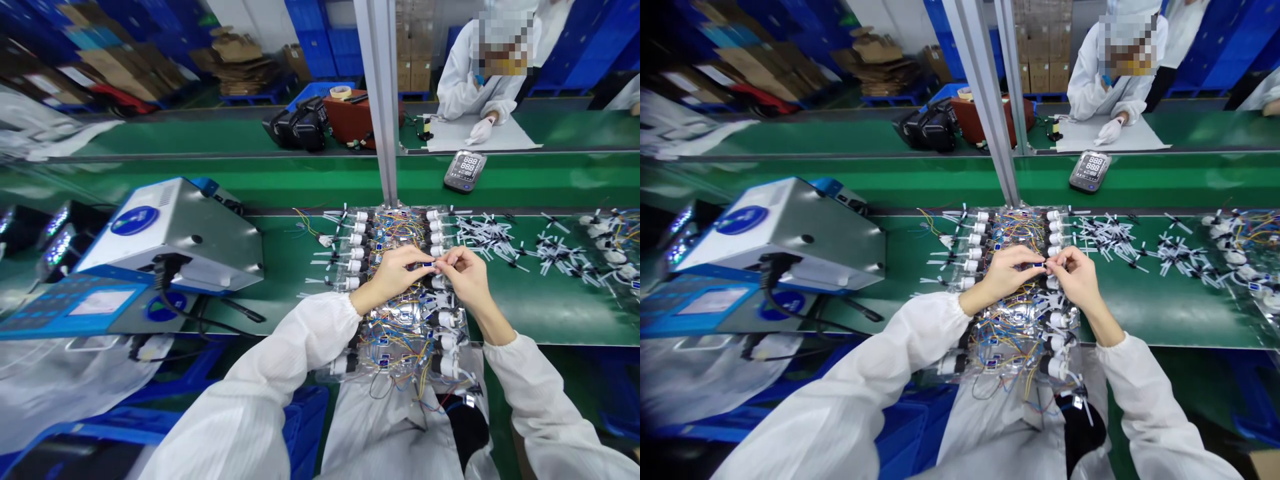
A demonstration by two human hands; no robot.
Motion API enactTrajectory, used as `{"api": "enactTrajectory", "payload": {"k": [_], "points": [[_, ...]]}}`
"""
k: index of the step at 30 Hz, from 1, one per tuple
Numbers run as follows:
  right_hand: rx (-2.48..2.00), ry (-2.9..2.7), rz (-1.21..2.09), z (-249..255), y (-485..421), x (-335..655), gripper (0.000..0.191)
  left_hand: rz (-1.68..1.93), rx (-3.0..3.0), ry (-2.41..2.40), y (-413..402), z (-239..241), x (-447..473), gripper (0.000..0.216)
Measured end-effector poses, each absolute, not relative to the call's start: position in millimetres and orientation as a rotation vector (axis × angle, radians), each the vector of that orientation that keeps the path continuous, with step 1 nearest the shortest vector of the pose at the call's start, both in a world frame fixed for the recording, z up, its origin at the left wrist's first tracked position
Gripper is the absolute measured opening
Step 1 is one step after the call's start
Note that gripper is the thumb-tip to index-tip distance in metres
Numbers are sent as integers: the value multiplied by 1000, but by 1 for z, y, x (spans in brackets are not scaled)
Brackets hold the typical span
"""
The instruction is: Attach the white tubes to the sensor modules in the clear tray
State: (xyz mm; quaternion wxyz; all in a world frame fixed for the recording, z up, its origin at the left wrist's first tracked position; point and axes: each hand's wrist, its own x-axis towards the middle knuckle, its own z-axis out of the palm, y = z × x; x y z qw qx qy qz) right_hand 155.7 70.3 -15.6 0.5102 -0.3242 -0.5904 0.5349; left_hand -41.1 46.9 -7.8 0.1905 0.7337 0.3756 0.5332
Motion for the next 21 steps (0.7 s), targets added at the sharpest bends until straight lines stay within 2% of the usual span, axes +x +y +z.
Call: {"api": "enactTrajectory", "payload": {"k": [8, 21], "points": [[-833, -1481, 1255, -12, 68, 154, 41, 1503, 2064, 1080, 47, -10, -41, 17], [-782, -1607, 1173, -15, 72, 159, 40, 1345, 2102, 1126, 45, -7, -37, 15]]}}
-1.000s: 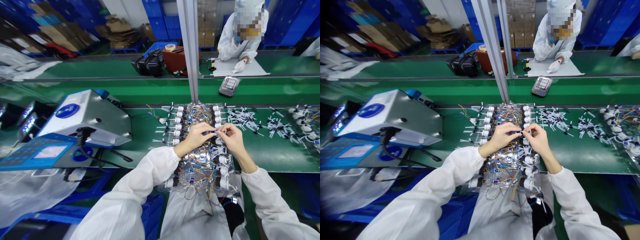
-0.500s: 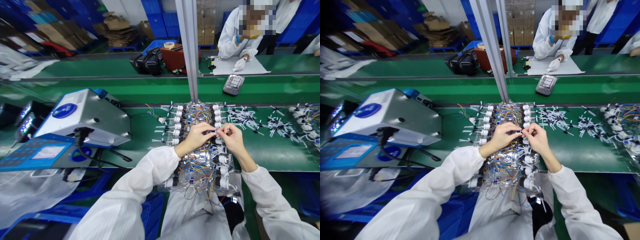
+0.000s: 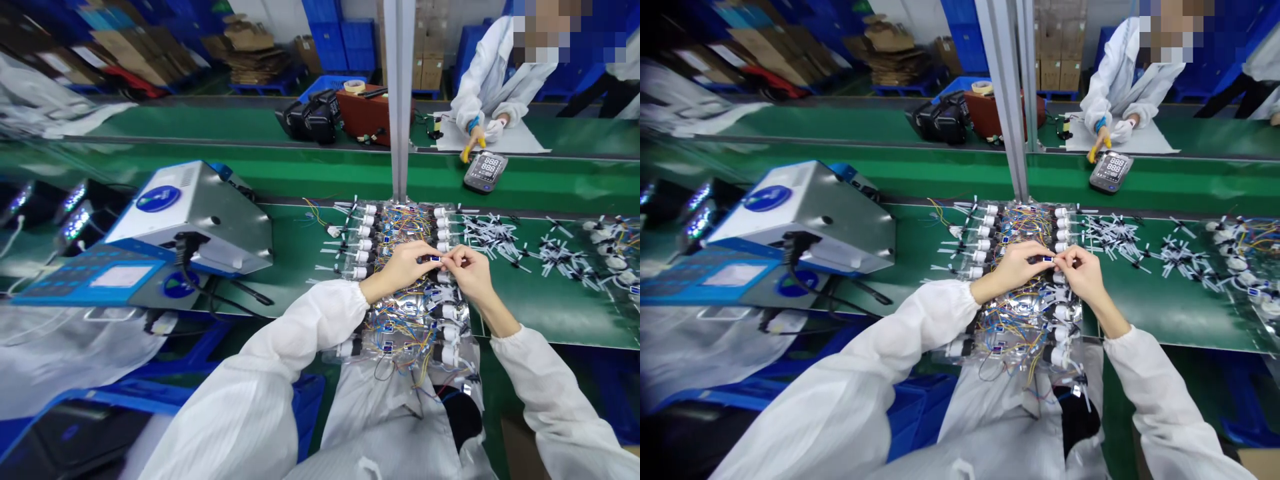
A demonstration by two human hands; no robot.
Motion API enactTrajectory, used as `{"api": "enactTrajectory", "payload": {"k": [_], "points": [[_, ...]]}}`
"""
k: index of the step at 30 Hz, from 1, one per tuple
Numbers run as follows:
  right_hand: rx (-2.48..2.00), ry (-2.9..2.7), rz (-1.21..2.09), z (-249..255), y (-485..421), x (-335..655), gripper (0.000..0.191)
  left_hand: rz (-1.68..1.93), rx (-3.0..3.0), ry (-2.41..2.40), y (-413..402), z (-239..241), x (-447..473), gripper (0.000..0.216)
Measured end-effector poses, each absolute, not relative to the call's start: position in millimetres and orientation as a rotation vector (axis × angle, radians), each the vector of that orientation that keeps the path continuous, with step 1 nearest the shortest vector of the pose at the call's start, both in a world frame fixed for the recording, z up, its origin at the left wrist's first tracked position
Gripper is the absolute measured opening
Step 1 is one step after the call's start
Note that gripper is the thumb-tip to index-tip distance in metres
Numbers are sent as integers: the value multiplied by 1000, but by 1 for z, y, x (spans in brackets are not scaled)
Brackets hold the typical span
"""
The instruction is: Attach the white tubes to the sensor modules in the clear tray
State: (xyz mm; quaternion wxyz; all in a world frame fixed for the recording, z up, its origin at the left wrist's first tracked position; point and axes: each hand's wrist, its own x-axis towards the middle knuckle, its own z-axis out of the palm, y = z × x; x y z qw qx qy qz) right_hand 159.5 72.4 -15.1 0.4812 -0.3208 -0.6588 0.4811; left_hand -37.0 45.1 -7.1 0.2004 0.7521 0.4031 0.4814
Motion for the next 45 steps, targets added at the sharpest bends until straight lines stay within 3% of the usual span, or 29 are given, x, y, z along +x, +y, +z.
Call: {"api": "enactTrajectory", "payload": {"k": [6, 11, 16, 19, 25, 32, 35, 37, 40, 45], "points": [[-800, -1463, 1125, -7, 85, 175, 40, 1047, 2103, 1282, 44, 34, -62, 39], [-845, -1557, 1026, -18, 91, 187, 38, 869, 1933, 1356, 33, 63, -97, 28], [-914, -1826, 734, -27, 83, 198, 20, 864, 2158, 1337, 14, 62, -106, 26], [-1085, -1617, 574, -36, 90, 210, 44, 944, 2277, 1345, 9, 68, -105, 23], [-1161, -1113, 1069, -57, 111, 218, 56, 947, 2232, 1317, 20, 88, -98, 19], [-1091, -1012, 1268, -52, 117, 200, 45, 863, 2285, 1254, 43, 75, -74, 27], [-1051, -1136, 1245, -48, 116, 192, 40, 627, 2410, 1207, 58, 51, -55, 35], [-1037, -1171, 1188, -45, 114, 190, 36, 526, 2466, 1196, 64, 35, -45, 28], [-1025, -1222, 1100, -39, 110, 192, 32, 539, 2501, 1142, 61, 19, -39, 18], [-887, -1286, 973, 2, 99, 192, 25, 728, 2485, 1100, 45, 31, -54, 23]]}}
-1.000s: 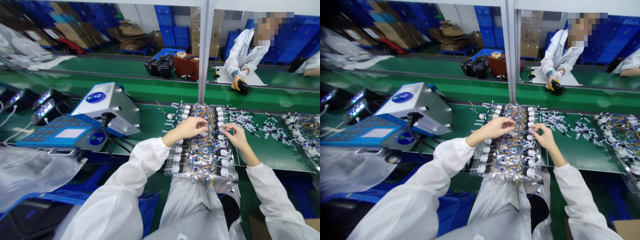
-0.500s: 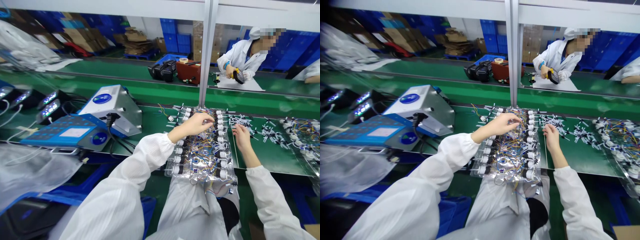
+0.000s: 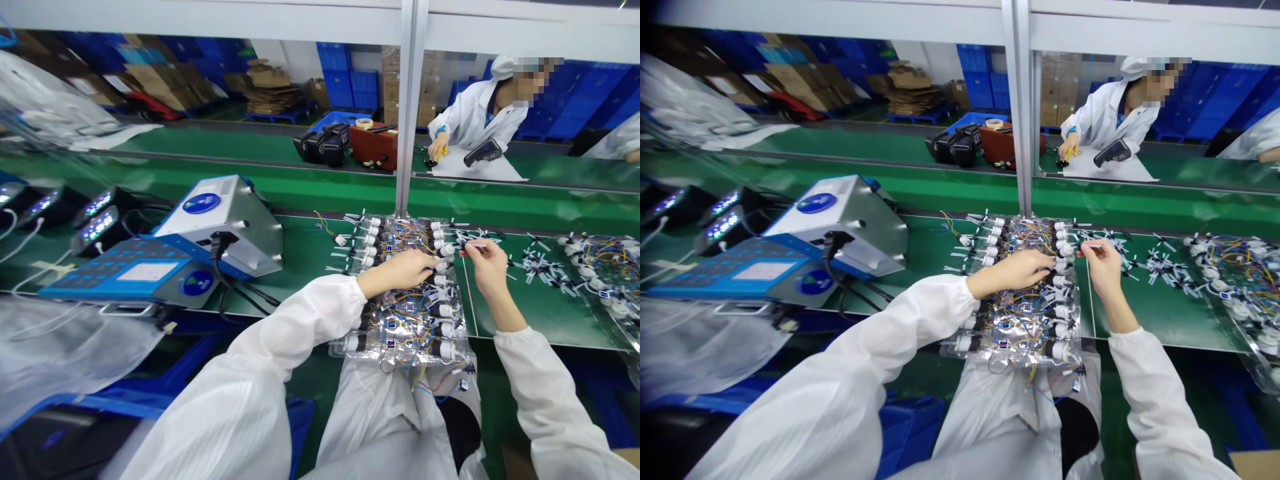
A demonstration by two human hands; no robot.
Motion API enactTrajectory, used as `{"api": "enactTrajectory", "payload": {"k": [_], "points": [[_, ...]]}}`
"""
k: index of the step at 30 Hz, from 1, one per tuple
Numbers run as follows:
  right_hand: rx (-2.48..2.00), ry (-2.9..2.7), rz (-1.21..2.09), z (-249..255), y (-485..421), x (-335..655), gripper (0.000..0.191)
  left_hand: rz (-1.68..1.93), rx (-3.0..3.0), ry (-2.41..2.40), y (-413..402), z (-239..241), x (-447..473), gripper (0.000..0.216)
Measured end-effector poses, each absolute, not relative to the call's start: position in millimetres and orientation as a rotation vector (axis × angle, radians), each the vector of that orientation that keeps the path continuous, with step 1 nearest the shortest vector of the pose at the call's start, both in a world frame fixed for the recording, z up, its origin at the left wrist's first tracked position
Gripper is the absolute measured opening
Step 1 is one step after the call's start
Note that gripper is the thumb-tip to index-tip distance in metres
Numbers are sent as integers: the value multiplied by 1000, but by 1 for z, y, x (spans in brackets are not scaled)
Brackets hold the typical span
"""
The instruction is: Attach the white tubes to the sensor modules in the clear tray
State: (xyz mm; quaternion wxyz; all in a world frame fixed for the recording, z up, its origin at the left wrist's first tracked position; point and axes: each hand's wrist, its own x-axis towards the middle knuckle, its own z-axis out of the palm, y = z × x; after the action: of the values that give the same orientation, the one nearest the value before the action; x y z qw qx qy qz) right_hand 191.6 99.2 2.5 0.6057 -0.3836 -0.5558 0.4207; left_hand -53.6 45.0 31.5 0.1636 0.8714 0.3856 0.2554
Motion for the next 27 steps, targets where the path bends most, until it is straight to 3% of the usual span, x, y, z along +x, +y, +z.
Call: {"api": "enactTrajectory", "payload": {"k": [4, 8, 12, 17, 27], "points": [[-706, -1272, 886, 66, 87, 181, 23, 1080, 2258, 1256, 50, 68, -65, 42], [-610, -1328, 1022, 122, 70, 173, 25, 1013, 2123, 1034, 66, 88, -58, 62], [-524, -1224, 947, 151, 57, 180, 22, 790, 2326, 1006, 85, 75, -53, 44], [-440, -987, 787, 156, 57, 208, 18, 919, 2276, 1158, 105, 44, -66, 20], [-355, -815, 746, 167, 68, 252, 10, 884, 2167, 1169, 120, 32, -94, 31]]}}
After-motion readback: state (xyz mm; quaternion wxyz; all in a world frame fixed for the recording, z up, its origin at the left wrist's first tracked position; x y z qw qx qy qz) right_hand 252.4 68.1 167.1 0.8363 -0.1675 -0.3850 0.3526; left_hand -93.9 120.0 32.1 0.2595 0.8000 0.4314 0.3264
